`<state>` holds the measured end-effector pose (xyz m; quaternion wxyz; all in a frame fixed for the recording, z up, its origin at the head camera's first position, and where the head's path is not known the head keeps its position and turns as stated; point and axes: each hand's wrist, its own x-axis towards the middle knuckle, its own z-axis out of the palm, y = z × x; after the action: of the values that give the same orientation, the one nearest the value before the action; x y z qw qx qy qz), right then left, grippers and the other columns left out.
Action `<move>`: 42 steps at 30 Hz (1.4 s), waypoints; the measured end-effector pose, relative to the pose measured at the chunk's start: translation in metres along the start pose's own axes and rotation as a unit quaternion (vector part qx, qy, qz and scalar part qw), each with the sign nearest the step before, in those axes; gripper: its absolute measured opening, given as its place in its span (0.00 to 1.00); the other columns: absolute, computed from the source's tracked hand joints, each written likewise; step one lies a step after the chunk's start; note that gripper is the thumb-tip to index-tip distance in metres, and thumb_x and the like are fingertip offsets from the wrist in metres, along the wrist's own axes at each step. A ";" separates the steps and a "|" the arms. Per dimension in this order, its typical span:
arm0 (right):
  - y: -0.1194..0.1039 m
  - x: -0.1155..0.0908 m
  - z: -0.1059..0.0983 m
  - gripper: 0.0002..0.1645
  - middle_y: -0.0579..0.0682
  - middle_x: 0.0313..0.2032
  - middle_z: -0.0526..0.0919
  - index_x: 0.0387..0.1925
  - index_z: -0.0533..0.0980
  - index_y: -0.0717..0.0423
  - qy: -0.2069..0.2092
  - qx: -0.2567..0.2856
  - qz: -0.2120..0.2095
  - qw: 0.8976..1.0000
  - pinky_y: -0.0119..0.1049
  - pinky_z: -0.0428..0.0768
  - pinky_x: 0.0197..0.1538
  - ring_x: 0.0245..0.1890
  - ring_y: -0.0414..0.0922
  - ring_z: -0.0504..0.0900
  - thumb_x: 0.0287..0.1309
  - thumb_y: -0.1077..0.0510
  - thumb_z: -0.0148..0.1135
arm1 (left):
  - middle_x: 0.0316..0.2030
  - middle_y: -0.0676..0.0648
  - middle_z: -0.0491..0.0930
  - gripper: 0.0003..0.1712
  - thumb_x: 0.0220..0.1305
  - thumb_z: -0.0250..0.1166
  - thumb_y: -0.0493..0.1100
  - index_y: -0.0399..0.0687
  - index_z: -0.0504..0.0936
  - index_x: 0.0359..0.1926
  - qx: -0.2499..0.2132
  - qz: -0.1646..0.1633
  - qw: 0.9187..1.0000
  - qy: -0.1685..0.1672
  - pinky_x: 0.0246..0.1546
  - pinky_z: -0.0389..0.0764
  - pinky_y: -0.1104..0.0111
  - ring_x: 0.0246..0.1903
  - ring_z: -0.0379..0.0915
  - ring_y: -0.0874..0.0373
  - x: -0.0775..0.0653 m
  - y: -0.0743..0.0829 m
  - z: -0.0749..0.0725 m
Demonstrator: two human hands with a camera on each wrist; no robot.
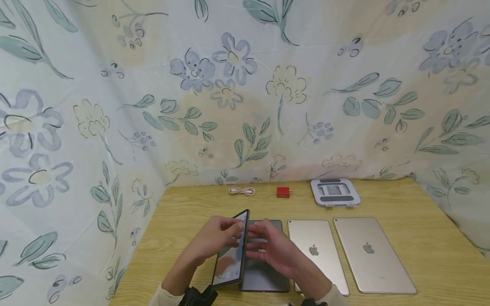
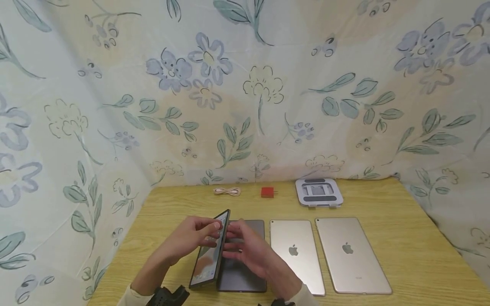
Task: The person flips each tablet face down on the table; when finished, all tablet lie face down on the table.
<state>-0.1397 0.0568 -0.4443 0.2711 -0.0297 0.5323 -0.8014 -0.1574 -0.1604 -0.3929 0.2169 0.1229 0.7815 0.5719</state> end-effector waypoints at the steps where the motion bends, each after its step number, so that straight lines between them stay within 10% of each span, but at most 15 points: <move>1: -0.002 -0.001 0.001 0.34 0.66 0.70 0.68 0.69 0.69 0.63 0.001 -0.001 -0.001 1.000 0.49 0.86 0.66 0.59 0.55 0.79 0.79 0.41 0.50 | 0.59 0.32 0.85 0.26 0.84 0.62 0.48 0.27 0.83 0.65 0.001 0.001 1.000 -0.005 0.53 0.92 0.51 0.56 0.87 0.43 0.000 0.000 0.000; 14: -0.016 -0.006 0.031 0.27 0.59 0.62 0.72 0.62 0.77 0.62 0.003 -0.024 -0.031 0.999 0.49 0.86 0.66 0.56 0.53 0.81 0.81 0.44 0.52 | 0.70 0.33 0.78 0.32 0.85 0.60 0.51 0.30 0.76 0.74 -0.030 0.002 0.999 -0.016 0.58 0.90 0.52 0.63 0.81 0.43 -0.013 0.006 -0.019; 23: -0.009 0.005 0.048 0.51 0.61 0.70 0.63 0.81 0.59 0.66 -0.059 -0.013 -0.034 0.998 0.47 0.82 0.67 0.61 0.53 0.77 0.84 0.27 0.42 | 0.69 0.30 0.76 0.37 0.85 0.60 0.53 0.30 0.68 0.79 -0.045 -0.023 0.999 0.008 0.57 0.90 0.51 0.65 0.82 0.40 -0.022 0.003 -0.048; 31: 0.008 0.019 0.051 0.51 0.60 0.69 0.68 0.85 0.58 0.62 -0.087 -0.010 0.000 0.996 0.51 0.79 0.69 0.59 0.52 0.78 0.83 0.28 0.46 | 0.69 0.33 0.76 0.40 0.84 0.59 0.59 0.31 0.70 0.78 -0.010 -0.052 0.999 0.006 0.55 0.91 0.52 0.60 0.81 0.45 -0.024 -0.006 -0.067; 42: 0.042 0.028 0.043 0.53 0.80 0.75 0.63 0.81 0.52 0.77 0.017 -0.091 0.066 0.993 0.67 0.70 0.78 0.74 0.77 0.69 0.84 0.36 0.51 | 0.67 0.35 0.80 0.36 0.86 0.57 0.56 0.31 0.71 0.77 0.015 -0.100 0.994 0.044 0.54 0.90 0.48 0.60 0.83 0.44 -0.034 -0.028 -0.088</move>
<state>-0.1322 -0.0047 -0.4687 0.3105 -0.0051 0.6086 -0.7302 -0.1684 -0.2584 -0.3908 0.2367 0.0225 0.8069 0.5407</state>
